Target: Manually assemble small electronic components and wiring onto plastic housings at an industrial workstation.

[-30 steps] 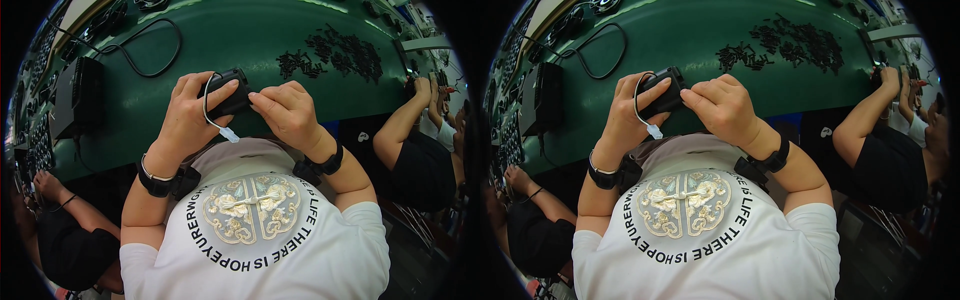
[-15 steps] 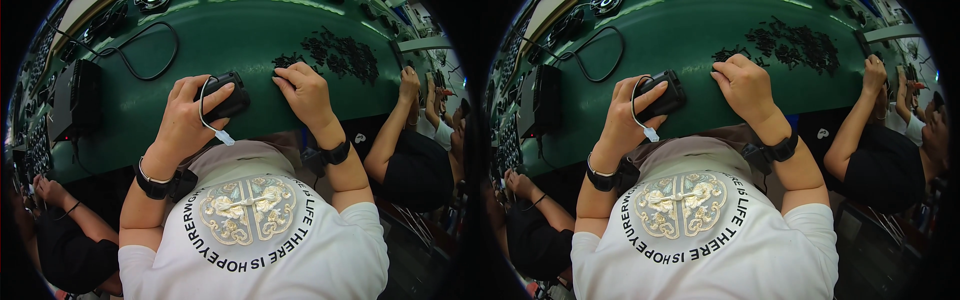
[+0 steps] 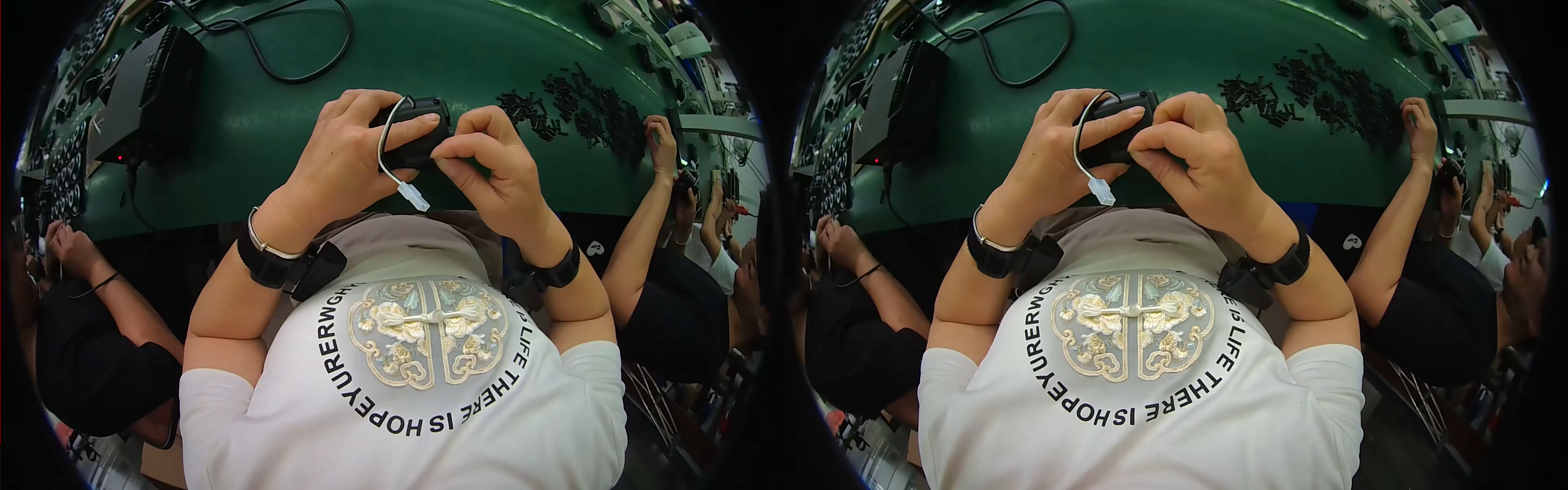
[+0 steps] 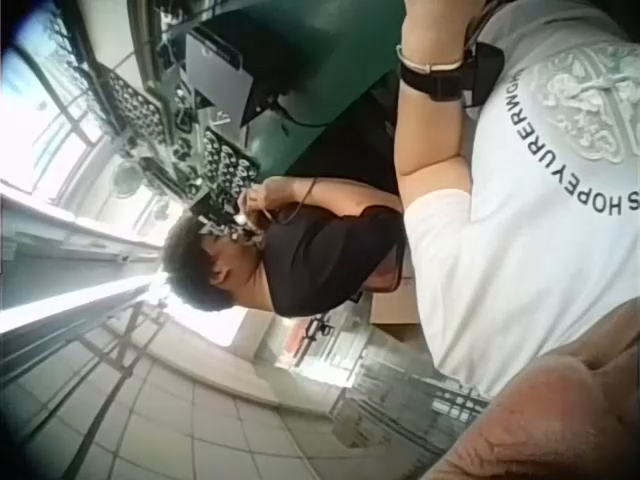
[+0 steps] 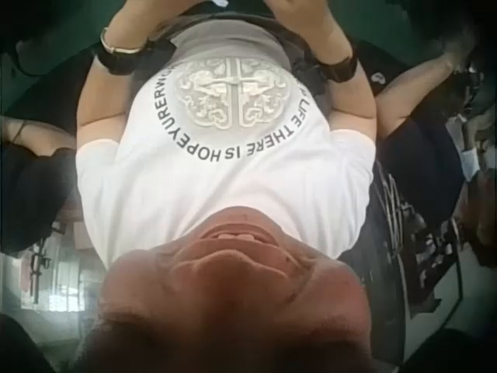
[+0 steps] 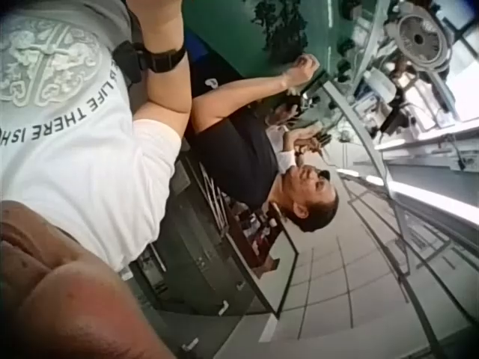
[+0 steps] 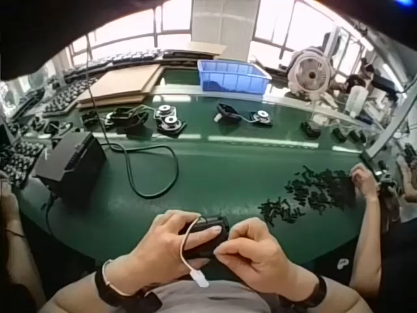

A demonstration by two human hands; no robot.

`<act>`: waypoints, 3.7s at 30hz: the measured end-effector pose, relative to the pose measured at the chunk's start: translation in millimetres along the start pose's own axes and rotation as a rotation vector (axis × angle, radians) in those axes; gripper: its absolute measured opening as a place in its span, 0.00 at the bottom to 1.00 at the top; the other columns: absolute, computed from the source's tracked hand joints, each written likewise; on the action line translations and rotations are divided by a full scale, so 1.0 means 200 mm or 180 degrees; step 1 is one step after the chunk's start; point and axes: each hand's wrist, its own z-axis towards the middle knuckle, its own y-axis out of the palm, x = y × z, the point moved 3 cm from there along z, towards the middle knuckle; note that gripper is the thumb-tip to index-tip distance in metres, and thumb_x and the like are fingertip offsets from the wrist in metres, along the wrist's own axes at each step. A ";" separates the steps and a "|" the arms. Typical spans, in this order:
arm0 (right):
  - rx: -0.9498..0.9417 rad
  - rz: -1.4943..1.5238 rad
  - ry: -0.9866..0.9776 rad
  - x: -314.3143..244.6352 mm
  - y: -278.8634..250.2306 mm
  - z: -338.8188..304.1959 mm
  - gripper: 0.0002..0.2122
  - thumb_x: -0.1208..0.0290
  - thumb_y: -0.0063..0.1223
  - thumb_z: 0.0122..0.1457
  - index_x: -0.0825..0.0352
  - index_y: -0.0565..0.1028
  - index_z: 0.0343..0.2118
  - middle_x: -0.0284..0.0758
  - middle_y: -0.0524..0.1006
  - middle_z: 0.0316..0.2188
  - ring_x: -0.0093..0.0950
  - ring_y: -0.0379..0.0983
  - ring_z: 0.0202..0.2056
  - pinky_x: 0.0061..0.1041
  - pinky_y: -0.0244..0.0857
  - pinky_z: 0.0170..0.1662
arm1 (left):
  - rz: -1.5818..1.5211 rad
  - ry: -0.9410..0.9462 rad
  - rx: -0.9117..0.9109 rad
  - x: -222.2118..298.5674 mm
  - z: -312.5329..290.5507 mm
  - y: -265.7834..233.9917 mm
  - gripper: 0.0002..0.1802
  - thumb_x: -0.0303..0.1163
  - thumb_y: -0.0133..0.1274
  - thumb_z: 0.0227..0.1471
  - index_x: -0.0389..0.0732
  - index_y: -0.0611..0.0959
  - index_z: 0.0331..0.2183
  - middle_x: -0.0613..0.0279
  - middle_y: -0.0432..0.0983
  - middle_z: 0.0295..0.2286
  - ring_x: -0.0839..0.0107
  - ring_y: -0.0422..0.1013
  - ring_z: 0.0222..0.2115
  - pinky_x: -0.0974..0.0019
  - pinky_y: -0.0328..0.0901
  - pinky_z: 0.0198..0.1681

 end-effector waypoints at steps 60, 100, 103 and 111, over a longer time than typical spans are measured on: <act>-0.2010 0.0361 0.0443 0.10 0.06 0.49 0.03 0.77 0.56 0.57 0.70 0.76 0.33 0.31 0.74 0.27 0.20 0.71 0.29 0.20 0.67 0.33 | 0.0210 -0.0174 0.0009 0.04 -0.01 0.00 0.31 0.35 0.70 0.31 0.62 0.84 0.44 0.57 0.70 0.42 0.55 0.64 0.48 0.52 0.56 0.55; 0.0892 0.0332 0.0829 -0.05 -0.33 -0.30 0.02 0.81 0.56 0.56 0.71 0.75 0.30 0.31 0.73 0.29 0.19 0.68 0.30 0.17 0.61 0.33 | 0.1093 -0.1025 0.0646 -0.86 1.22 -0.13 0.31 0.53 0.64 0.36 0.61 0.83 0.47 0.53 0.76 0.40 0.54 0.68 0.46 0.59 0.64 0.52; 0.0967 0.0298 0.0828 -0.03 -0.35 -0.33 0.02 0.81 0.57 0.55 0.71 0.75 0.29 0.32 0.74 0.28 0.20 0.69 0.29 0.18 0.62 0.32 | 0.1312 -0.0989 0.0589 -0.85 1.27 -0.07 0.31 0.52 0.63 0.40 0.60 0.82 0.49 0.53 0.78 0.40 0.55 0.71 0.45 0.59 0.65 0.52; 0.0865 0.0226 0.0746 0.00 -0.32 -0.25 0.03 0.81 0.59 0.53 0.71 0.76 0.29 0.34 0.76 0.27 0.21 0.70 0.27 0.18 0.65 0.31 | 0.1461 -0.1205 -0.0234 -0.82 1.27 -0.07 0.31 0.52 0.59 0.48 0.52 0.74 0.52 0.56 0.78 0.42 0.55 0.73 0.47 0.50 0.55 0.60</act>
